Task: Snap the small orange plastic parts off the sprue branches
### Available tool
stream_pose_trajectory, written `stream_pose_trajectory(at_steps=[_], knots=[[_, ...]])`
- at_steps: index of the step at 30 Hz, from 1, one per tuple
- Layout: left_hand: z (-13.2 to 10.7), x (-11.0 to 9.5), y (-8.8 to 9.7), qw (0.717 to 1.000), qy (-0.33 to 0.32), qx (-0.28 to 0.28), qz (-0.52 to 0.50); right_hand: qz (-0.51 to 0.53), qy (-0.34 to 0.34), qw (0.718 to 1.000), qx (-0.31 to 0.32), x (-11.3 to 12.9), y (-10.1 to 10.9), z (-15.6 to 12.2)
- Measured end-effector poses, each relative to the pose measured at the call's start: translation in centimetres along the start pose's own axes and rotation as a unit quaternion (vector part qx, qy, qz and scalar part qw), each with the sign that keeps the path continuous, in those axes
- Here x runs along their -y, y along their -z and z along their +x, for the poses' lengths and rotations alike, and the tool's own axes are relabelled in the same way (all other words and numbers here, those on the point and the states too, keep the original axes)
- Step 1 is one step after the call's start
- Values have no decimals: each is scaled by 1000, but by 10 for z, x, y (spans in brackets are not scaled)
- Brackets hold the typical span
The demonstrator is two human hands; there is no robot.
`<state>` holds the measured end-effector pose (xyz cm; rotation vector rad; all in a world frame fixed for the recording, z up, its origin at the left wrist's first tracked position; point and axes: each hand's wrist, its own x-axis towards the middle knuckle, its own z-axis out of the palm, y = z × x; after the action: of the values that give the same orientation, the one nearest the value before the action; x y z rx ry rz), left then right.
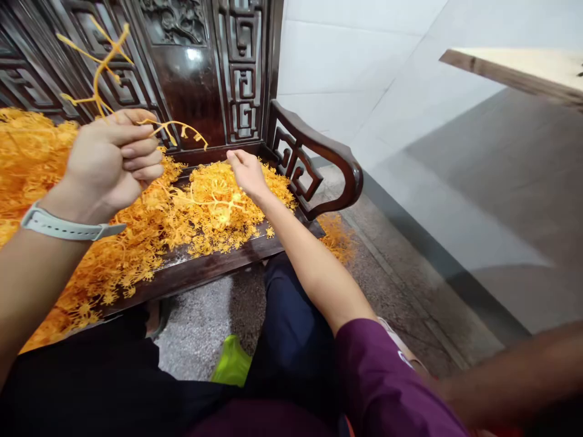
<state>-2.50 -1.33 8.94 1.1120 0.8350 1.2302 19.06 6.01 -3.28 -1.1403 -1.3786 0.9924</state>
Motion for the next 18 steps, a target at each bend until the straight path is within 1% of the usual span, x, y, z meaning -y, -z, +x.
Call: stream_pose_trajectory(at_steps=[2,4,5,8,10,11,13,16,18], knots=[[2,0,3,1000,-7,-5,-11,63,-25,993,101,10,-4,-12],[4,1,6,1000,-12,-13,-18,129,-53,969,206,21,-9,-24],[5,3,7,1000,-14,-16,-16,156,-69,955,244,26,-12,-30],[9,10,11,1000,-19,-7,6,205,-127,913,328,36,-22,-41],[12,16,12,1000,-21,4,19,218,-141,891,373,38,-28,-45],[13,19,13,999,-22,7,23,219,-143,885,386,39,-31,-47],[14,22,14,999,-24,6,31,216,-136,886,388,40,-36,-50],[14,22,15,999,-32,-12,33,202,-115,904,358,43,-41,-54],[12,18,15,999,-24,-16,32,198,-107,922,315,43,-41,-52]])
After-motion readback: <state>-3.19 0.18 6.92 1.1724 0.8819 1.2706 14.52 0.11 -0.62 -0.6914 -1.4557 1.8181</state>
